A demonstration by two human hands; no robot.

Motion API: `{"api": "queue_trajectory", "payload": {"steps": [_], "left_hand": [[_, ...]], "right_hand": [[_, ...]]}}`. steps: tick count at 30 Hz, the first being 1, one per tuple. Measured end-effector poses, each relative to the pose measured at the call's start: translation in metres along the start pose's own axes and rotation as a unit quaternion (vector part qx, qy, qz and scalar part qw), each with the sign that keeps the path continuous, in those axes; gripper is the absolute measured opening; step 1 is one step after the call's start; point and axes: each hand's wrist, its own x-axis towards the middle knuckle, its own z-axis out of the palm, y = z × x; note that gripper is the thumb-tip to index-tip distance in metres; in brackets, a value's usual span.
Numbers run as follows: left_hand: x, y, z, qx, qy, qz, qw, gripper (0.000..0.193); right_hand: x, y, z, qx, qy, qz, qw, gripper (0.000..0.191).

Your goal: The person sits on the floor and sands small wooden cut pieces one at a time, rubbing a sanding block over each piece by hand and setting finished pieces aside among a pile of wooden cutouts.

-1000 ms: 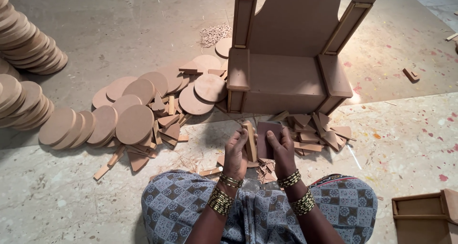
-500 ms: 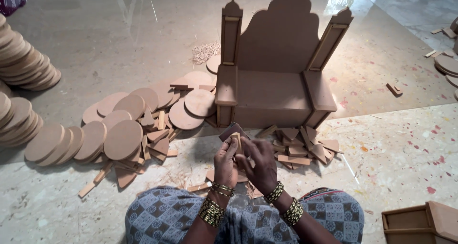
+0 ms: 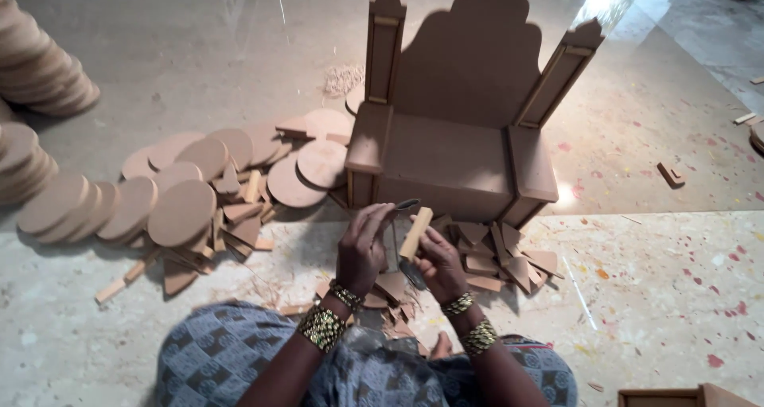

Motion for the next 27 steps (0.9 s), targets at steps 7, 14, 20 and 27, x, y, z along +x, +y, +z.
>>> {"api": "queue_trajectory", "payload": {"steps": [7,14,20,27], "left_hand": [[-0.043,0.011,0.033,0.074,-0.105,0.114,0.985,0.061],[-0.031,0.001,0.016,0.075,-0.099,0.092,0.988,0.060],[-0.058,0.001,0.025,0.152,-0.134,0.142,0.969,0.053],[-0.036,-0.018,0.028,0.164,-0.062,0.125,0.977,0.053]], "right_hand": [[0.004,0.009,-0.028,0.127,-0.060,-0.026,0.990,0.034],[-0.008,0.009,0.011,0.030,-0.052,0.010,0.998,0.039],[-0.002,-0.004,0.011,-0.005,0.014,-0.036,0.999,0.042],[-0.016,0.019,0.008,0.014,-0.031,-0.009,0.999,0.039]]}}
